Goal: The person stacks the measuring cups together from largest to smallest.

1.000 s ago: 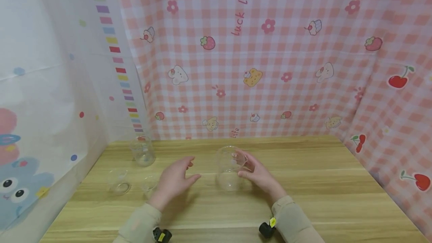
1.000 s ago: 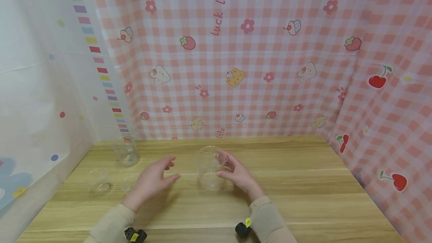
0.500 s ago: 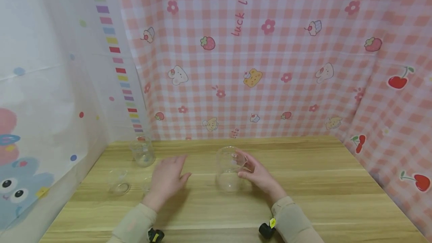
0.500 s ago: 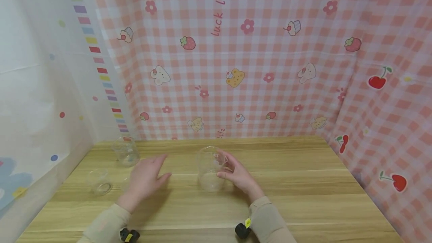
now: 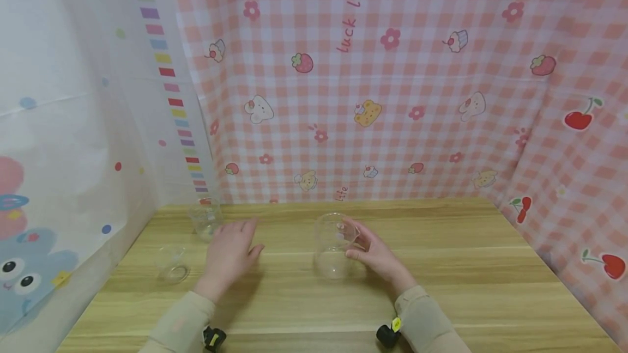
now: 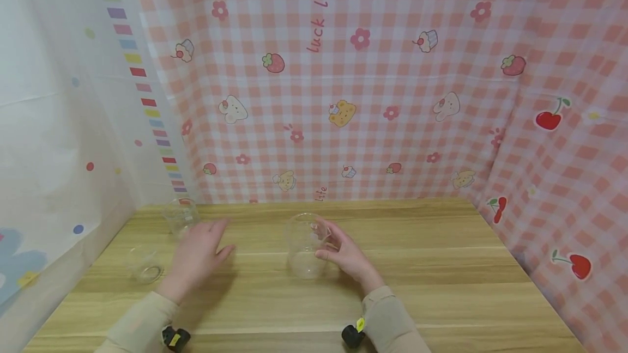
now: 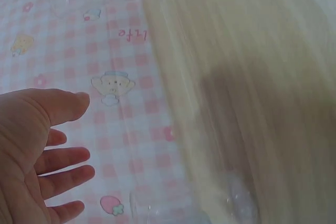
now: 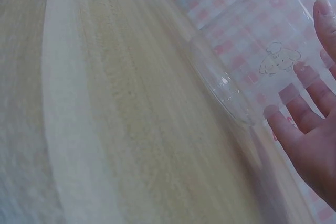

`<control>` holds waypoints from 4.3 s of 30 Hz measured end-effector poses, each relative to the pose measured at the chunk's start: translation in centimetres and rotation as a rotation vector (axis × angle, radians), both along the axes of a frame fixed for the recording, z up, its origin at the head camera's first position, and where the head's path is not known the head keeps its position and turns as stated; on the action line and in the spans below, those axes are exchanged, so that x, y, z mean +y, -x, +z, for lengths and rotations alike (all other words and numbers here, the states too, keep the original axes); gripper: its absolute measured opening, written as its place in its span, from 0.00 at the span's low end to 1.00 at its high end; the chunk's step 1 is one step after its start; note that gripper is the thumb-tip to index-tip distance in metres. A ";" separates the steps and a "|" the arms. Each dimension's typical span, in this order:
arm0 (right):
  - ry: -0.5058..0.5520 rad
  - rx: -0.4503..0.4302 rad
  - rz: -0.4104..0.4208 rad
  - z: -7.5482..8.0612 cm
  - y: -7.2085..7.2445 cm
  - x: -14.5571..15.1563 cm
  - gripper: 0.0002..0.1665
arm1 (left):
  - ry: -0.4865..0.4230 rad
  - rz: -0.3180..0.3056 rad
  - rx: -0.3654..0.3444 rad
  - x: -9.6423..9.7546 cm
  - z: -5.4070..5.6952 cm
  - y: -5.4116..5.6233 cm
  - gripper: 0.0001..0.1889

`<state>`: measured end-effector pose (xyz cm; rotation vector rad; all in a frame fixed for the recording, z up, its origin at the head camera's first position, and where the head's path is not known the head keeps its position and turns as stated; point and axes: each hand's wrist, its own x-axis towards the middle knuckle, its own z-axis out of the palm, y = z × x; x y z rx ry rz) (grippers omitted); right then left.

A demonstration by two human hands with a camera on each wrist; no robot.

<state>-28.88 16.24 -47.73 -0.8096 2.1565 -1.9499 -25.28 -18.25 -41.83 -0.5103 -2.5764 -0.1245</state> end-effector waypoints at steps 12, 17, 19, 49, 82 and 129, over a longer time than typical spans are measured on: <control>-0.009 0.002 -0.005 -0.1 0.0 0.0 0.43 | -0.006 0.030 -0.018 -1.4 1.1 0.7 0.31; -0.008 0.015 -0.003 -0.1 0.1 0.1 0.43 | 0.006 0.042 0.009 -2.0 1.7 1.0 0.30; -0.005 0.020 -0.002 -0.1 0.1 0.1 0.43 | 0.008 0.048 0.015 -2.1 1.9 1.1 0.29; 0.001 0.014 0.001 -0.2 0.0 0.1 0.43 | -0.068 0.181 -0.148 -6.2 4.1 4.4 0.29; 0.014 0.005 0.001 -0.2 -0.1 0.1 0.42 | -0.218 0.116 -0.439 -8.8 5.2 7.7 0.45; 0.002 0.000 -0.001 0.0 -0.1 0.1 0.44 | -0.163 0.083 -0.552 -10.1 4.5 8.5 0.37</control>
